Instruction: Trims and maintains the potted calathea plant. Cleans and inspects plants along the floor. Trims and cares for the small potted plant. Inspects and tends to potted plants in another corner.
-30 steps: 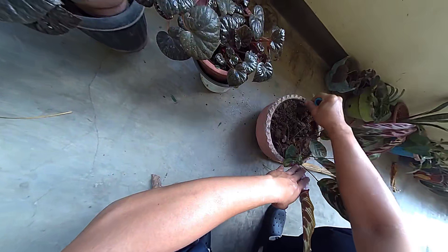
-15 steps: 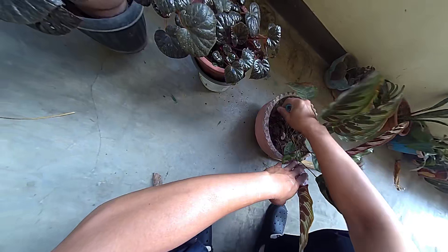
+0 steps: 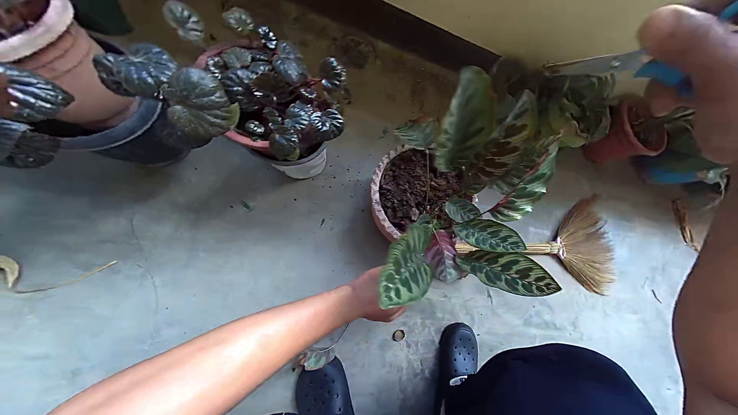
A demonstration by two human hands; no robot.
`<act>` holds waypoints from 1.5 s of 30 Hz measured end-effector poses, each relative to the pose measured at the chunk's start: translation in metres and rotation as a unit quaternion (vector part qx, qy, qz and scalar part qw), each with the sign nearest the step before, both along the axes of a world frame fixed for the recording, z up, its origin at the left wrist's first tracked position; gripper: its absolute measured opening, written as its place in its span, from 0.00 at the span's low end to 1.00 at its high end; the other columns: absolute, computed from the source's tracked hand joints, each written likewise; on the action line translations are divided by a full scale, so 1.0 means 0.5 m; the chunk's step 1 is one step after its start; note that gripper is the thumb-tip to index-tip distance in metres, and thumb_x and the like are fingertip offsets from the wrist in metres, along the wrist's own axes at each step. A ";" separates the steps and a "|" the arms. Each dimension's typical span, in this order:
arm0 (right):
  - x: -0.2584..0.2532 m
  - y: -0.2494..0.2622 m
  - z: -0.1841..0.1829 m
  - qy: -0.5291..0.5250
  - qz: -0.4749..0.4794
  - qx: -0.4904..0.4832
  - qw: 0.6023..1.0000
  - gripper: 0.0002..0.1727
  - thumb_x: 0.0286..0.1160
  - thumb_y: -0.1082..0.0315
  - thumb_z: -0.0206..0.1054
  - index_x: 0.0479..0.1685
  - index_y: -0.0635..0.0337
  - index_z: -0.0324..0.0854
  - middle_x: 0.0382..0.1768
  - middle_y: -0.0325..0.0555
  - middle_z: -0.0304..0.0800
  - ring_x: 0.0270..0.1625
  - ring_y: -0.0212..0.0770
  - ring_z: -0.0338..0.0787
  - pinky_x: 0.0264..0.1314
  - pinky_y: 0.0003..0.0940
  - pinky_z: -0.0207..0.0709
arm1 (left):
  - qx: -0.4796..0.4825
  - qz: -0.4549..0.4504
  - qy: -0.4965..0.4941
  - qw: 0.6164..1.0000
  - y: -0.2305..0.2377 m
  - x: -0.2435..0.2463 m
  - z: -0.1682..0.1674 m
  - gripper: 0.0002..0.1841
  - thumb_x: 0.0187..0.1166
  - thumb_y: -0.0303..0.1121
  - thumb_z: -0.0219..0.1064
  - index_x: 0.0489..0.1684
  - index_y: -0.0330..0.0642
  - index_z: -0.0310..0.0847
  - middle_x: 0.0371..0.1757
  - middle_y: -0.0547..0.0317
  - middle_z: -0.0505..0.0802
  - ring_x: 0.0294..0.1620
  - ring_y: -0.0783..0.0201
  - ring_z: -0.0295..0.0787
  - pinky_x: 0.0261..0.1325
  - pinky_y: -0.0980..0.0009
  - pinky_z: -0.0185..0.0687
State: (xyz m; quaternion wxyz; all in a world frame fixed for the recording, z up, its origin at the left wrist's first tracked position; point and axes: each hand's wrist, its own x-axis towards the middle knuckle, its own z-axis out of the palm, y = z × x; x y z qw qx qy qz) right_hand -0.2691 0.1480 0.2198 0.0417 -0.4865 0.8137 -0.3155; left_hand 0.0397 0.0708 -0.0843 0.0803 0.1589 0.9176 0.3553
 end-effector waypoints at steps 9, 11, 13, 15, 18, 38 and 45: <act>-0.088 0.231 -0.311 -0.081 -0.182 0.128 0.971 0.22 0.81 0.53 0.70 0.50 0.68 0.87 0.33 0.58 0.91 0.30 0.52 0.91 0.39 0.59 0.87 | -0.346 0.074 0.002 0.935 0.076 -0.261 0.122 0.25 0.90 0.25 0.50 0.84 0.21 0.62 0.92 0.31 0.61 0.96 0.43 0.48 0.95 0.51 0.44; -0.059 0.206 -0.356 -0.105 -0.165 0.147 0.970 0.21 0.82 0.52 0.69 0.47 0.66 0.88 0.31 0.55 0.91 0.30 0.51 0.92 0.40 0.58 0.87 | -0.388 0.132 0.011 0.912 0.042 -0.275 0.108 0.26 0.85 0.22 0.56 0.84 0.23 0.65 0.92 0.31 0.62 0.97 0.42 0.43 0.97 0.48 0.35; -0.026 0.165 -0.368 -0.099 -0.135 0.158 0.973 0.20 0.84 0.53 0.67 0.46 0.66 0.88 0.31 0.54 0.92 0.31 0.51 0.93 0.42 0.57 0.88 | -0.457 0.134 0.000 0.879 0.008 -0.277 0.110 0.25 0.92 0.33 0.51 0.83 0.27 0.69 0.91 0.32 0.63 0.97 0.39 0.40 0.97 0.42 0.27; -0.004 0.121 -0.369 -0.080 -0.113 0.176 0.975 0.19 0.84 0.55 0.66 0.45 0.66 0.88 0.31 0.55 0.91 0.33 0.52 0.93 0.44 0.56 0.86 | -0.496 0.132 -0.034 0.858 -0.009 -0.276 0.121 0.29 0.95 0.43 0.44 0.85 0.30 0.67 0.91 0.33 0.64 0.97 0.37 0.38 0.95 0.38 0.21; 0.011 0.067 -0.401 -0.061 -0.107 0.217 0.968 0.16 0.83 0.60 0.65 0.43 0.68 0.88 0.38 0.62 0.91 0.45 0.60 0.93 0.51 0.61 0.83 | -0.492 0.142 -0.056 0.857 -0.016 -0.274 0.132 0.33 0.94 0.50 0.46 0.86 0.31 0.67 0.90 0.34 0.67 0.97 0.36 0.39 0.93 0.34 0.18; 0.009 0.033 -0.486 -0.019 -0.062 0.182 0.981 0.16 0.85 0.64 0.61 0.47 0.71 0.86 0.48 0.66 0.91 0.55 0.64 0.92 0.59 0.62 0.83 | -0.479 0.165 -0.114 0.855 -0.015 -0.274 0.142 0.35 0.93 0.54 0.46 0.87 0.32 0.64 0.91 0.36 0.65 0.97 0.36 0.37 0.91 0.29 0.16; -0.028 0.066 -0.523 -0.318 -0.183 0.027 0.930 0.13 0.79 0.60 0.73 0.40 0.64 0.86 0.23 0.43 0.86 0.17 0.33 0.81 0.24 0.32 0.81 | -0.467 0.171 -0.101 0.862 -0.022 -0.264 0.134 0.36 0.93 0.55 0.46 0.86 0.32 0.66 0.90 0.36 0.67 0.96 0.35 0.41 0.91 0.28 0.18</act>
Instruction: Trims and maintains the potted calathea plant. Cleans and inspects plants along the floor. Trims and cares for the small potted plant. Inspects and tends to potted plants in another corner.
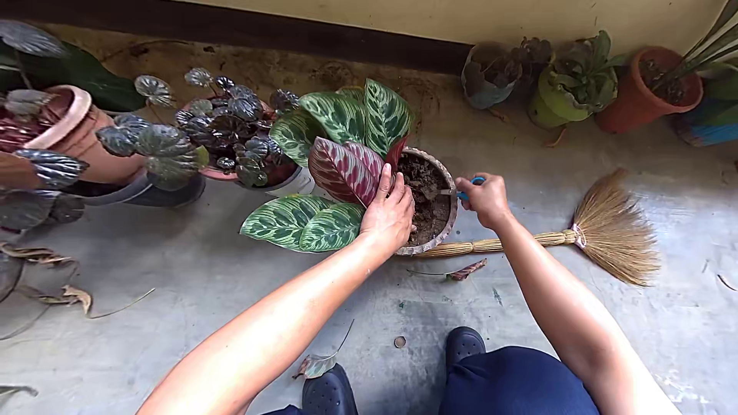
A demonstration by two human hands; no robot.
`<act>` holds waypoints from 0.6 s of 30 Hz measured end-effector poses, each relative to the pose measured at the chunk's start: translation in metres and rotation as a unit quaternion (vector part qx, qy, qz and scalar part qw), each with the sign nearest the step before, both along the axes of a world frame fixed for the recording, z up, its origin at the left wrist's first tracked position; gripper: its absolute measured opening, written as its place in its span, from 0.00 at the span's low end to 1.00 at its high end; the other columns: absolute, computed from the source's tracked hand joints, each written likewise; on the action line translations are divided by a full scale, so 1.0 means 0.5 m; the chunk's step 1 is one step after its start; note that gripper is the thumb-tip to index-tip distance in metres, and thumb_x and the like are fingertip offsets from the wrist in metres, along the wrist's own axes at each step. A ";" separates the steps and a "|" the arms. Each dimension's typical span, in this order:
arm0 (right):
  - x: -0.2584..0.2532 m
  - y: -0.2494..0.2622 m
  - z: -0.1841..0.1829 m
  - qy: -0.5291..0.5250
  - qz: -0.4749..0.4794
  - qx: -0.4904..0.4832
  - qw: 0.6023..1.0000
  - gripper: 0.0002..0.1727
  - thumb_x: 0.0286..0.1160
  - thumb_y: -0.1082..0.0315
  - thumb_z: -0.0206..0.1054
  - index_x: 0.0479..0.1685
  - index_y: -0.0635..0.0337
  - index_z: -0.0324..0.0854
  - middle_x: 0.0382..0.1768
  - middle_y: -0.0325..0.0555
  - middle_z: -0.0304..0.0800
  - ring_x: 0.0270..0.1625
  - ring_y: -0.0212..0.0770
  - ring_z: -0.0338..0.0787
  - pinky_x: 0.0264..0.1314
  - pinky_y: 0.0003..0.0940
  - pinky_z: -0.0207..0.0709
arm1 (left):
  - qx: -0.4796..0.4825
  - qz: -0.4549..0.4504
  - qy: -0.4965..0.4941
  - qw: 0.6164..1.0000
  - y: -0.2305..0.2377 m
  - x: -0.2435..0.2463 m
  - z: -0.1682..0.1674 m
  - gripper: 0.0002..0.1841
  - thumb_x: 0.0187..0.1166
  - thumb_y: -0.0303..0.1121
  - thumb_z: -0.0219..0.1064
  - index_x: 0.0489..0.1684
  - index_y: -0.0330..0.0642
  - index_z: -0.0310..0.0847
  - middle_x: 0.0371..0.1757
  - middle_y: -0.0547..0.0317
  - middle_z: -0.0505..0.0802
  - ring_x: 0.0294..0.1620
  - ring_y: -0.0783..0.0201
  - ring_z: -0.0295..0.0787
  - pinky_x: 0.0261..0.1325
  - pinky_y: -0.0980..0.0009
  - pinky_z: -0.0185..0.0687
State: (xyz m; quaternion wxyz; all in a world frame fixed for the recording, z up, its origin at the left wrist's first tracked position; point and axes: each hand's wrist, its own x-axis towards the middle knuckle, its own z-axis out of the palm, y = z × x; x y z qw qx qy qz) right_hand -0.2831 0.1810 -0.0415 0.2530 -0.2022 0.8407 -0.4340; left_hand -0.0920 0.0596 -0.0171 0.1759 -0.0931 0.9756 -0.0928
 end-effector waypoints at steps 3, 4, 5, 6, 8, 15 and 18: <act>0.038 -0.009 0.112 0.185 0.130 0.152 0.962 0.16 0.83 0.60 0.66 0.44 0.67 0.88 0.34 0.57 0.91 0.37 0.54 0.92 0.45 0.55 0.83 | 0.001 -0.004 0.003 1.000 -0.001 0.005 -0.005 0.35 0.93 0.54 0.46 0.85 0.31 0.67 0.89 0.35 0.68 0.96 0.34 0.42 0.90 0.28 0.18; 0.056 -0.021 0.133 0.206 0.162 0.210 0.942 0.15 0.82 0.62 0.64 0.44 0.67 0.88 0.38 0.62 0.91 0.44 0.61 0.93 0.49 0.63 0.82 | 0.000 -0.005 0.003 1.000 -0.001 0.005 -0.005 0.35 0.93 0.54 0.45 0.84 0.31 0.68 0.89 0.35 0.69 0.96 0.34 0.42 0.90 0.28 0.17; 0.075 -0.037 0.137 0.210 0.181 0.257 0.926 0.13 0.80 0.65 0.64 0.43 0.67 0.87 0.41 0.65 0.91 0.48 0.66 0.93 0.49 0.68 0.83 | -0.002 -0.007 0.002 1.000 -0.003 0.004 -0.005 0.35 0.93 0.54 0.45 0.84 0.31 0.68 0.89 0.36 0.69 0.96 0.35 0.42 0.90 0.28 0.17; 0.090 -0.051 0.130 0.206 0.194 0.292 0.914 0.11 0.78 0.67 0.63 0.40 0.67 0.86 0.42 0.66 0.91 0.50 0.67 0.93 0.47 0.70 0.83 | -0.003 -0.009 0.001 1.000 -0.005 0.002 -0.005 0.35 0.93 0.55 0.45 0.85 0.32 0.68 0.89 0.36 0.69 0.96 0.35 0.42 0.90 0.27 0.18; 0.091 -0.064 0.111 0.199 0.210 0.318 0.903 0.10 0.78 0.68 0.63 0.39 0.66 0.85 0.43 0.65 0.91 0.51 0.66 0.93 0.47 0.68 0.83 | 0.005 -0.008 0.002 1.000 -0.007 0.000 -0.006 0.35 0.93 0.55 0.45 0.85 0.32 0.68 0.89 0.35 0.68 0.96 0.35 0.42 0.90 0.27 0.17; 0.020 0.032 -0.022 -0.023 -0.014 0.050 0.998 0.12 0.79 0.62 0.72 0.39 0.64 0.84 0.22 0.43 0.85 0.16 0.34 0.80 0.22 0.31 0.79 | 0.006 -0.002 0.003 1.000 -0.007 0.004 -0.007 0.36 0.93 0.56 0.45 0.85 0.30 0.67 0.90 0.35 0.67 0.96 0.34 0.42 0.90 0.27 0.18; 0.027 0.051 0.008 -0.008 -0.014 0.007 1.000 0.12 0.79 0.62 0.73 0.38 0.64 0.84 0.21 0.42 0.85 0.16 0.32 0.81 0.21 0.29 0.79 | 0.009 -0.001 0.006 1.000 -0.008 0.002 -0.004 0.36 0.93 0.55 0.45 0.84 0.30 0.67 0.89 0.35 0.68 0.96 0.34 0.43 0.90 0.27 0.18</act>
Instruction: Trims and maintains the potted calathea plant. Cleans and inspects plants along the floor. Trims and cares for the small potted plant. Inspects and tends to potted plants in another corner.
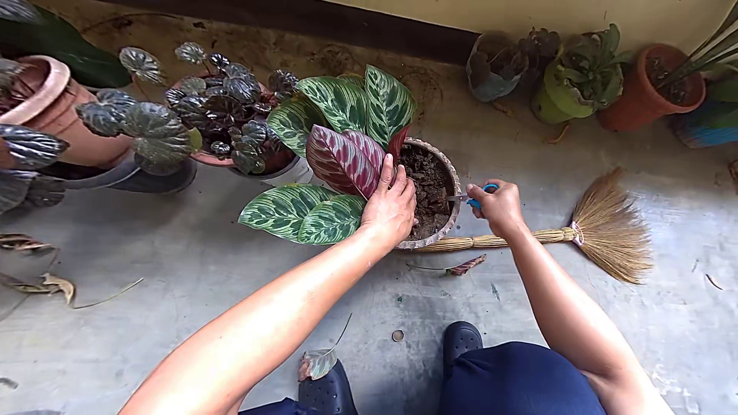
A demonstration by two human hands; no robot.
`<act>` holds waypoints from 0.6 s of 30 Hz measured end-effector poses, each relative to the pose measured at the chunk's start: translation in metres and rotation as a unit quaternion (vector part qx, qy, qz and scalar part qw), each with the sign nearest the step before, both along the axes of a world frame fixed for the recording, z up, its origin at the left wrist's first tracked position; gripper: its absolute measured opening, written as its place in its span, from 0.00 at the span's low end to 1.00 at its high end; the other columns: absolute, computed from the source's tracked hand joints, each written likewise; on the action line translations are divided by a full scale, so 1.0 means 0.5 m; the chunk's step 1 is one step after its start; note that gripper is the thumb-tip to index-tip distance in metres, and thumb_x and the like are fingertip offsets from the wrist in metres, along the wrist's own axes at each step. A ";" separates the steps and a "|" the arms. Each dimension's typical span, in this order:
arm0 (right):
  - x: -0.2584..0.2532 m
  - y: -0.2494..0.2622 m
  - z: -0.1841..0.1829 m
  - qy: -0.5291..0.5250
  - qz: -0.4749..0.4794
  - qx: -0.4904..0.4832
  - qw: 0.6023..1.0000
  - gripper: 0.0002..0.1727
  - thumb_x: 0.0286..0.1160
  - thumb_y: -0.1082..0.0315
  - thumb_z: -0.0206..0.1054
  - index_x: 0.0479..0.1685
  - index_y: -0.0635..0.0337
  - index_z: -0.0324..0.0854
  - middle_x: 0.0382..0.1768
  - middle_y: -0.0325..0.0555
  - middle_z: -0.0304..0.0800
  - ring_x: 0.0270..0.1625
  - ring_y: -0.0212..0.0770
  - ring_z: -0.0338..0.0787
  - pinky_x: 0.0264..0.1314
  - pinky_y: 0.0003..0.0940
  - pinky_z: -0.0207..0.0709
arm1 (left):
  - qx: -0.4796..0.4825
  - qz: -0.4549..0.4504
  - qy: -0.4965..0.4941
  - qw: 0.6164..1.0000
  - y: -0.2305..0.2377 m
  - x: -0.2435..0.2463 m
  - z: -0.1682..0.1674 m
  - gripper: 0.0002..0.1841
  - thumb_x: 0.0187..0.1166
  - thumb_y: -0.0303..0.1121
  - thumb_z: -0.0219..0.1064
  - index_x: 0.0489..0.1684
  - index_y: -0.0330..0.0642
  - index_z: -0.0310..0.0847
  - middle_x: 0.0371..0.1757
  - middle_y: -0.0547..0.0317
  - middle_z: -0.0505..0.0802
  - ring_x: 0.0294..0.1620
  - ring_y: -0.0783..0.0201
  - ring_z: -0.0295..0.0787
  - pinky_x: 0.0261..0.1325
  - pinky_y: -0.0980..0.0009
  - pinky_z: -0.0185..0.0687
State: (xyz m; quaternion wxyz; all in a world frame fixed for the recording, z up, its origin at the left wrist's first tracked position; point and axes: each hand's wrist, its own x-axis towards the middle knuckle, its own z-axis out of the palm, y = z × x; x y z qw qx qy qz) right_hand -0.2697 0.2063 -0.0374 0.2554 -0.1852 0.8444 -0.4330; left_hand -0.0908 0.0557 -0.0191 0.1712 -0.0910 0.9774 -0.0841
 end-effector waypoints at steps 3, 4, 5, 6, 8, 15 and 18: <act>0.032 -0.017 0.124 0.191 0.161 0.171 0.953 0.14 0.82 0.60 0.67 0.44 0.64 0.89 0.31 0.53 0.90 0.33 0.50 0.91 0.41 0.53 0.84 | 0.006 0.000 0.005 1.000 0.001 0.006 -0.007 0.36 0.93 0.55 0.45 0.84 0.30 0.68 0.89 0.35 0.68 0.96 0.34 0.43 0.90 0.26 0.17; 0.047 -0.037 0.150 0.208 0.196 0.221 0.932 0.13 0.81 0.62 0.66 0.43 0.64 0.89 0.34 0.57 0.90 0.39 0.56 0.92 0.44 0.59 0.82 | 0.008 0.000 0.011 1.000 -0.001 0.006 -0.010 0.36 0.93 0.55 0.46 0.83 0.30 0.69 0.89 0.36 0.69 0.96 0.34 0.43 0.90 0.26 0.17; 0.060 -0.059 0.157 0.207 0.224 0.263 0.915 0.12 0.78 0.64 0.66 0.43 0.64 0.88 0.36 0.60 0.91 0.43 0.60 0.92 0.46 0.64 0.82 | 0.008 -0.001 0.013 1.000 -0.003 0.006 -0.010 0.36 0.93 0.56 0.46 0.83 0.31 0.70 0.89 0.36 0.69 0.96 0.34 0.43 0.89 0.26 0.18; 0.072 -0.077 0.149 0.198 0.243 0.294 0.903 0.11 0.76 0.65 0.67 0.43 0.65 0.88 0.39 0.62 0.91 0.47 0.63 0.92 0.47 0.66 0.83 | 0.012 -0.001 0.014 1.000 -0.003 0.005 -0.010 0.35 0.93 0.55 0.47 0.83 0.31 0.70 0.89 0.37 0.69 0.96 0.35 0.44 0.90 0.26 0.18; 0.084 -0.097 0.123 0.184 0.264 0.327 0.888 0.09 0.76 0.67 0.67 0.40 0.65 0.86 0.41 0.62 0.90 0.49 0.63 0.92 0.47 0.65 0.83 | 0.022 0.003 0.007 1.000 -0.002 0.003 -0.007 0.35 0.93 0.55 0.47 0.83 0.32 0.70 0.89 0.37 0.69 0.96 0.35 0.43 0.90 0.27 0.17; 0.030 0.004 -0.015 -0.068 0.036 0.069 0.995 0.10 0.80 0.64 0.71 0.41 0.65 0.83 0.22 0.44 0.84 0.15 0.33 0.78 0.19 0.29 0.76 | 0.005 -0.009 0.010 1.000 -0.002 0.008 -0.005 0.34 0.93 0.55 0.47 0.81 0.31 0.72 0.88 0.36 0.71 0.95 0.34 0.45 0.90 0.27 0.18; 0.052 0.026 -0.039 -0.155 -0.052 -0.063 0.985 0.09 0.80 0.65 0.72 0.39 0.62 0.81 0.22 0.41 0.84 0.13 0.28 0.75 0.14 0.22 0.69 | 0.012 -0.005 0.006 1.000 -0.003 0.008 0.000 0.34 0.93 0.53 0.47 0.81 0.31 0.72 0.88 0.36 0.70 0.95 0.34 0.46 0.90 0.26 0.18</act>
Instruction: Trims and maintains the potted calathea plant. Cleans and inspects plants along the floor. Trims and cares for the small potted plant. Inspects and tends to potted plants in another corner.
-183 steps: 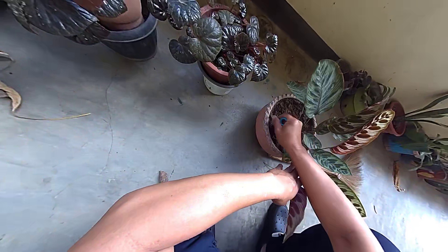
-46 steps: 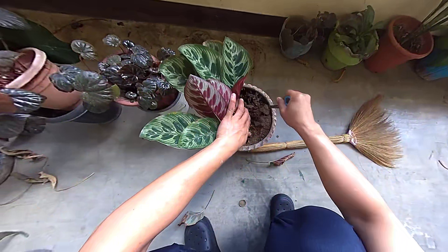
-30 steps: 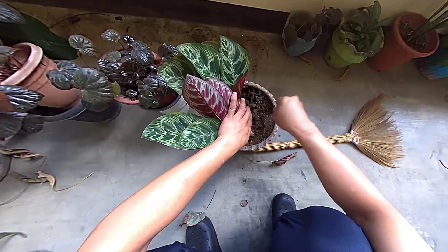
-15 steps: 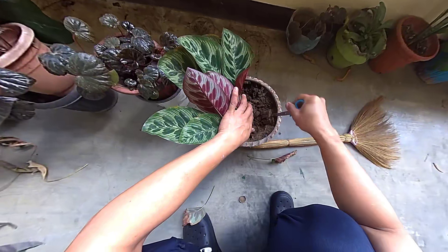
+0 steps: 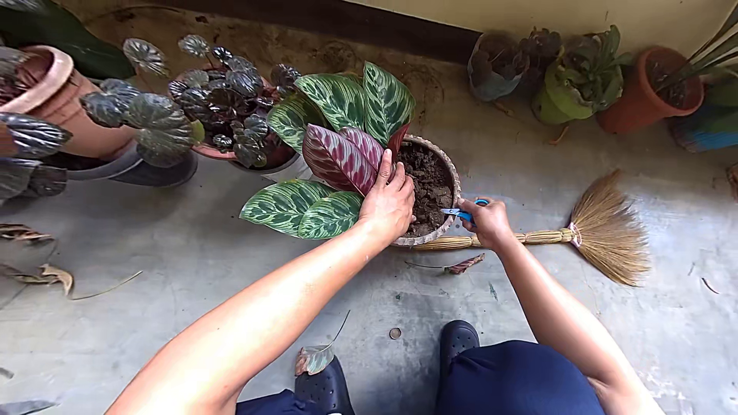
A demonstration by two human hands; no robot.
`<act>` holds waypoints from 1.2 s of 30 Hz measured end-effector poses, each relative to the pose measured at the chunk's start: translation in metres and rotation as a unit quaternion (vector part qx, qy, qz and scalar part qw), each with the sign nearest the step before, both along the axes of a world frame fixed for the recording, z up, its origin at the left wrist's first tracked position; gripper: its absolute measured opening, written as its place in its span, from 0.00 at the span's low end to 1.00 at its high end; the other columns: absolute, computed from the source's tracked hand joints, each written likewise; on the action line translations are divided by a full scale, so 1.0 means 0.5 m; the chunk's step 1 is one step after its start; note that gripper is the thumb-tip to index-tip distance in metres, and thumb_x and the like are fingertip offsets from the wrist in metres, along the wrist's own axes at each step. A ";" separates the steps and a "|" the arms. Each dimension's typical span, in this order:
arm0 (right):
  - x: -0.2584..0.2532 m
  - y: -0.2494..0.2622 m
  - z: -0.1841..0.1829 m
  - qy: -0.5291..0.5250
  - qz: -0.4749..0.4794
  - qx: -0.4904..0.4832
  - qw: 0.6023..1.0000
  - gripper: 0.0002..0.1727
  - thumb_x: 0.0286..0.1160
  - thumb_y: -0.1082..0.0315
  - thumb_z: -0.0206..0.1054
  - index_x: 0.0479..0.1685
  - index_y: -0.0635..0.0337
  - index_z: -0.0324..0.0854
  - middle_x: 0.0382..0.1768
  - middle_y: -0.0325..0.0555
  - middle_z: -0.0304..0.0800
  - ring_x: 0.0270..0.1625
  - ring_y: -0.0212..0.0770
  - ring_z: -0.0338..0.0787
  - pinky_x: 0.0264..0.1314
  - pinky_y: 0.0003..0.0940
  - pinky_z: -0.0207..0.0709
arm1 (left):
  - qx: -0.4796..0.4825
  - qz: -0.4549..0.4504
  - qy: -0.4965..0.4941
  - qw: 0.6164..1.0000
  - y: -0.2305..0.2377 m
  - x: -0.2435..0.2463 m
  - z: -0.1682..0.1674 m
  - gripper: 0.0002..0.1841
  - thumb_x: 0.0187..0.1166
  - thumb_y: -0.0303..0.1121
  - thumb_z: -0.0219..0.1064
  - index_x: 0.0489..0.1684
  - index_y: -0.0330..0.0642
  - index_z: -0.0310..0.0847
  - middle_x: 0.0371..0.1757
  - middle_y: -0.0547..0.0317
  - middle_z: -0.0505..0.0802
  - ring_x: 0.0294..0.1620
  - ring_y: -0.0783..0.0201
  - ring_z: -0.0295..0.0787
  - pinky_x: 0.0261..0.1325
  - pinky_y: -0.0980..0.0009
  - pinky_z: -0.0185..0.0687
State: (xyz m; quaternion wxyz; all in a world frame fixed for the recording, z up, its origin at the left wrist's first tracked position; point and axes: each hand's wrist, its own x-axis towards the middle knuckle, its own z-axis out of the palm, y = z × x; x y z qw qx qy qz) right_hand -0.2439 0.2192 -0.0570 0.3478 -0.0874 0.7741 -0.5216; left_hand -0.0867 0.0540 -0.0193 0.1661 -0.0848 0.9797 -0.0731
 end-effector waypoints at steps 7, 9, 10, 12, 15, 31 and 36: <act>-0.005 -0.072 0.177 0.462 0.483 0.079 0.740 0.11 0.74 0.59 0.72 0.32 0.57 0.90 0.34 0.48 0.88 0.39 0.51 0.90 0.40 0.57 0.82 | 0.019 -0.002 0.017 1.000 -0.016 0.003 -0.010 0.32 0.92 0.54 0.48 0.80 0.35 0.74 0.88 0.41 0.71 0.96 0.36 0.46 0.90 0.27 0.17; 0.023 -0.085 0.164 0.460 0.571 0.113 0.670 0.10 0.77 0.62 0.69 0.33 0.57 0.89 0.38 0.50 0.89 0.41 0.55 0.91 0.38 0.60 0.82 | 0.036 -0.013 0.026 0.999 -0.026 0.001 -0.010 0.31 0.92 0.53 0.49 0.78 0.36 0.76 0.88 0.42 0.72 0.95 0.37 0.47 0.90 0.27 0.17; 0.035 -0.086 0.144 0.458 0.598 0.122 0.647 0.10 0.79 0.64 0.66 0.34 0.59 0.89 0.40 0.51 0.88 0.41 0.56 0.91 0.37 0.59 0.81 | 0.044 -0.017 0.032 0.998 -0.031 0.000 -0.010 0.30 0.92 0.53 0.50 0.77 0.37 0.78 0.88 0.42 0.72 0.95 0.37 0.47 0.90 0.27 0.18; 0.047 -0.075 0.095 0.473 0.606 0.091 0.632 0.11 0.81 0.68 0.63 0.32 0.62 0.87 0.38 0.53 0.88 0.36 0.56 0.91 0.32 0.56 0.81 | 0.058 -0.022 0.038 0.997 -0.037 0.001 -0.012 0.29 0.92 0.52 0.51 0.75 0.37 0.79 0.88 0.43 0.73 0.95 0.37 0.47 0.90 0.27 0.18; 0.040 -0.046 0.043 0.506 0.528 0.013 0.682 0.11 0.78 0.68 0.66 0.28 0.64 0.85 0.32 0.53 0.86 0.29 0.54 0.89 0.26 0.52 0.80 | 0.058 -0.022 0.042 0.997 -0.041 0.004 -0.014 0.29 0.92 0.52 0.50 0.76 0.38 0.79 0.88 0.44 0.72 0.96 0.38 0.46 0.90 0.26 0.17; 0.003 -0.105 0.070 0.447 0.349 0.239 0.788 0.15 0.85 0.62 0.62 0.46 0.67 0.87 0.52 0.63 0.88 0.52 0.66 0.92 0.50 0.67 0.84 | 0.058 -0.009 0.027 0.998 -0.035 0.006 -0.003 0.28 0.93 0.49 0.48 0.78 0.39 0.78 0.88 0.44 0.72 0.96 0.38 0.47 0.91 0.28 0.18; -0.008 -0.096 0.028 0.360 0.225 0.223 0.877 0.15 0.81 0.60 0.69 0.39 0.67 0.88 0.39 0.59 0.92 0.46 0.57 0.92 0.53 0.59 0.81 | 0.063 0.001 0.025 0.998 -0.033 0.013 -0.006 0.29 0.93 0.51 0.48 0.80 0.39 0.76 0.89 0.44 0.70 0.96 0.38 0.45 0.90 0.27 0.17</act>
